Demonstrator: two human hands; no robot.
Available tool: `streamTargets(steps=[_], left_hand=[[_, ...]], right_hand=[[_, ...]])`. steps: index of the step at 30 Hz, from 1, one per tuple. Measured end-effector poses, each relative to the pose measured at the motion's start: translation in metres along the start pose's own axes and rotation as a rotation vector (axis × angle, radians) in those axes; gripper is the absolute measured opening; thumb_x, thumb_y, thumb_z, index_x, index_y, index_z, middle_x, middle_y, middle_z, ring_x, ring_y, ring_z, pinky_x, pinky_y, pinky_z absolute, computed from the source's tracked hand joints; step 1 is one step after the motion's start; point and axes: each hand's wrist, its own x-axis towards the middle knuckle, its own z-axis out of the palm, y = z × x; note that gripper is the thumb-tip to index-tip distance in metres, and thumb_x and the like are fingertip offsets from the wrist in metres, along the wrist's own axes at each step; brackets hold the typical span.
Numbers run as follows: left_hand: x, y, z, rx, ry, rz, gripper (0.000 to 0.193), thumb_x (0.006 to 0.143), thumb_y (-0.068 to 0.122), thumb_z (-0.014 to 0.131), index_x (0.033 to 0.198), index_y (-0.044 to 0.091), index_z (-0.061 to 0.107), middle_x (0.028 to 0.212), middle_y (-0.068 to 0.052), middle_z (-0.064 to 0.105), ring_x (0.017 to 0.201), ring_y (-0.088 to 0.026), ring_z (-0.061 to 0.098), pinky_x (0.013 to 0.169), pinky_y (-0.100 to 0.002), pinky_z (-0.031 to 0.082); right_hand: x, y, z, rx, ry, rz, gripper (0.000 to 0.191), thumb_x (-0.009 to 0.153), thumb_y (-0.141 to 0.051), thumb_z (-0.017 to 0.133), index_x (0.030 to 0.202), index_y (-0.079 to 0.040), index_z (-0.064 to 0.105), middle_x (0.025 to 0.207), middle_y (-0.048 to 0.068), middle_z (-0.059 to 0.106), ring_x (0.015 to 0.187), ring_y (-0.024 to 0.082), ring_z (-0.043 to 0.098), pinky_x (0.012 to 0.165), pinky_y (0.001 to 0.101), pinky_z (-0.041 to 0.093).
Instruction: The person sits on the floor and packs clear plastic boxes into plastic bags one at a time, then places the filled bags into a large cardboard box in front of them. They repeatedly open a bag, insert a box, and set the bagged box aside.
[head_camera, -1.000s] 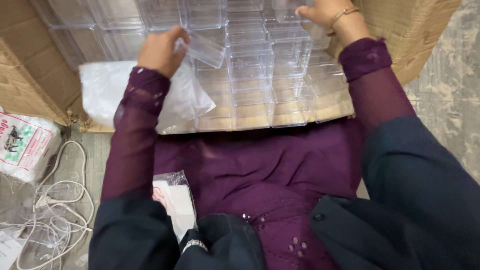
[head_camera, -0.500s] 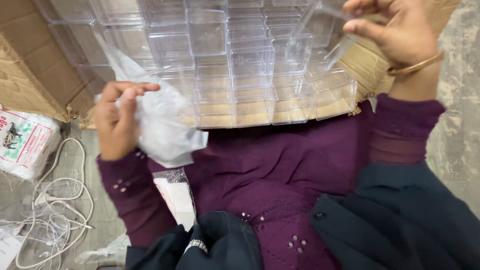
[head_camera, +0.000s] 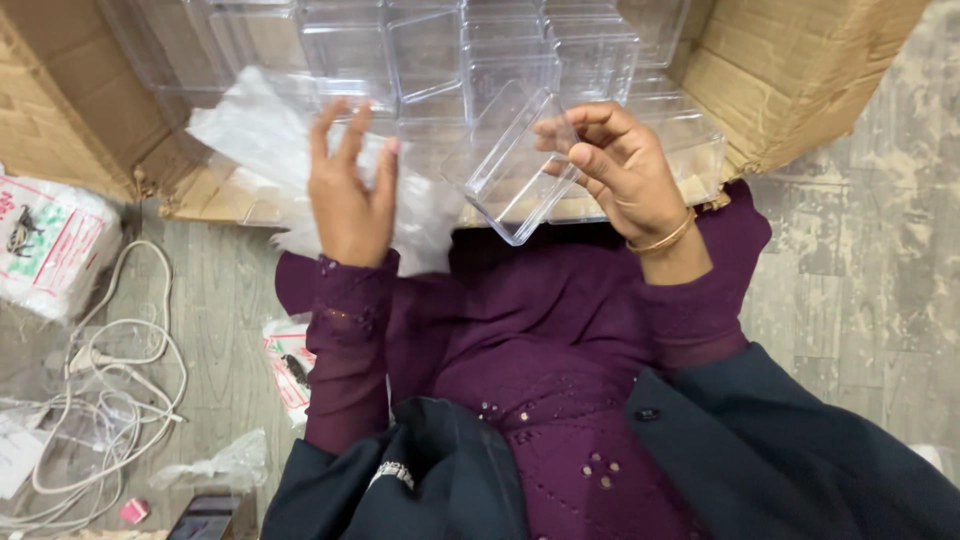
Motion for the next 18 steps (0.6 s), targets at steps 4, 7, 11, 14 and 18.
streamTargets(steps=[4,7,11,14,18], left_hand=[[-0.027,0.008,0.012,-0.624,-0.4,-0.254,0.066,0.107,0.055,0.044,0.147,0.003,0.058,0.143,-0.017,0.065,0.134,-0.028,0.06,0.115,-0.037,0.044],[-0.04,0.009,0.024,-1.127,-0.699,-0.509,0.085,0.103,0.067,0.032,0.159,0.003,0.037,0.148,-0.021,0.058,0.137,-0.032,0.054,0.115,-0.042,0.043],[-0.05,0.011,0.033,-1.025,-0.789,-0.438,0.092,0.101,0.063,0.039,0.167,0.003,0.016,0.171,-0.013,0.025,0.15,-0.03,0.036,0.124,-0.041,0.026],[-0.057,0.022,0.04,-1.106,-0.742,-0.341,0.094,0.098,0.053,0.054,0.167,0.002,0.014,0.173,-0.019,0.021,0.159,-0.03,0.023,0.128,-0.045,0.019],[-0.052,0.038,0.035,-1.037,-0.702,-0.388,0.095,0.097,0.052,0.054,0.167,0.005,0.012,0.174,-0.016,0.021,0.162,-0.029,0.02,0.129,-0.044,0.019]], right_hand=[[-0.007,0.012,0.012,0.085,-0.014,0.041,0.031,0.105,-0.011,0.066,0.134,-0.006,0.056,0.137,0.016,0.063,0.13,0.028,0.064,0.108,0.0423,0.058],[-0.014,0.022,0.025,-0.02,-0.002,0.059,0.033,0.106,-0.013,0.065,0.136,-0.006,0.053,0.137,0.013,0.063,0.128,0.025,0.063,0.107,0.0421,0.059],[-0.022,0.011,0.036,-0.443,-0.062,-0.059,0.049,0.109,-0.015,0.066,0.154,-0.006,0.049,0.153,0.014,0.052,0.143,0.026,0.054,0.115,0.0421,0.057],[-0.033,-0.007,0.046,-0.615,-0.192,-0.049,0.087,0.093,-0.022,0.079,0.164,-0.012,0.031,0.164,0.012,0.032,0.152,0.028,0.04,0.116,0.0464,0.054],[-0.036,-0.027,0.061,-0.817,-0.269,-0.04,0.112,0.078,-0.034,0.089,0.165,-0.022,0.019,0.162,0.009,0.028,0.154,0.031,0.033,0.116,0.0513,0.051]])
